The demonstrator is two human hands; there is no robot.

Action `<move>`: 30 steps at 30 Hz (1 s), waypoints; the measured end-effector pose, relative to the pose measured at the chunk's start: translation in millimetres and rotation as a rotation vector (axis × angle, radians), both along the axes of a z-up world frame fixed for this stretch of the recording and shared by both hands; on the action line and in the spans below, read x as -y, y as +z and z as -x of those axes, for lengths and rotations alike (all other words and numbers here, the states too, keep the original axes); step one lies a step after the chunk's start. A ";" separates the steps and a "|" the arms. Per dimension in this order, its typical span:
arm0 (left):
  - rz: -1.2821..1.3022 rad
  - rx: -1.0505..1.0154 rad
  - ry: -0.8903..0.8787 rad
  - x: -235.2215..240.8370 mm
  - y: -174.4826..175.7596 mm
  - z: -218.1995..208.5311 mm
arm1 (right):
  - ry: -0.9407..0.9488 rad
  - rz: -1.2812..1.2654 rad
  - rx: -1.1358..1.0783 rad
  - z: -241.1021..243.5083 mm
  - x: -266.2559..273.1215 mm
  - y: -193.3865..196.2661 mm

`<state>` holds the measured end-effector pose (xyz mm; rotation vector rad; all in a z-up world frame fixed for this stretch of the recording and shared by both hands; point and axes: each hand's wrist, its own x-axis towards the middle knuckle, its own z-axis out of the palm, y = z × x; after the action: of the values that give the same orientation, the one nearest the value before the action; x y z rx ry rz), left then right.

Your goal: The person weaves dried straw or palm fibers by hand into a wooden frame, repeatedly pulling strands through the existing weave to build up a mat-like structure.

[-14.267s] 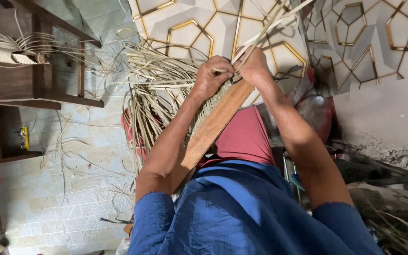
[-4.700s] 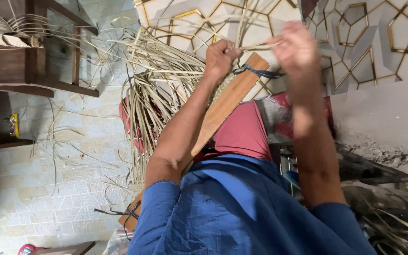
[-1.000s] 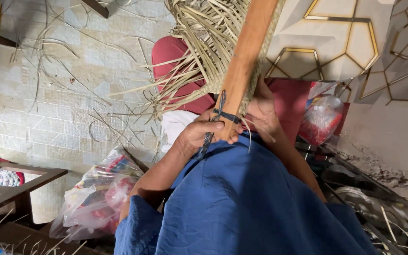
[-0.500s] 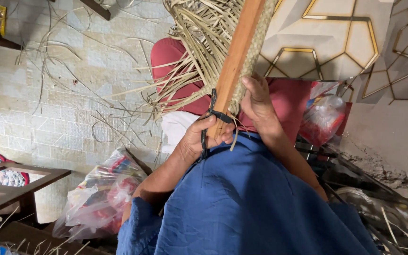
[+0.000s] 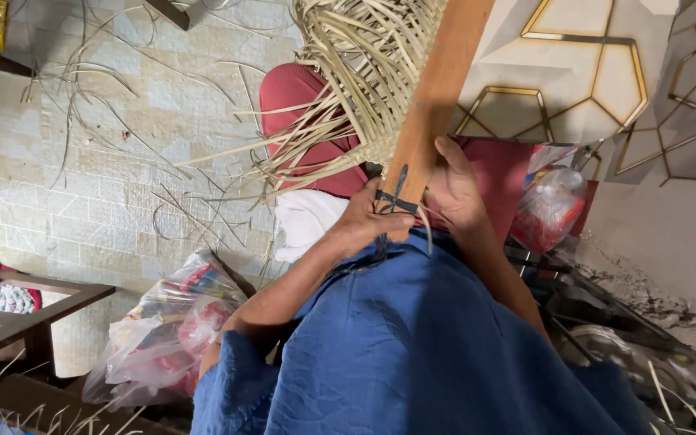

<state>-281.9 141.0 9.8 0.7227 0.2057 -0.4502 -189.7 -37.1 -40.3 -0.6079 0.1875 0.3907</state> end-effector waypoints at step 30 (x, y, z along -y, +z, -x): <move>-1.003 0.338 0.440 27.1 34.5 -41.8 | -0.133 1.757 0.487 12.5 -21.0 95.4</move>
<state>-240.1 113.9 44.3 1.6721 0.2612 0.2459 -202.2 -16.1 55.1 -2.3701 0.0560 -0.1776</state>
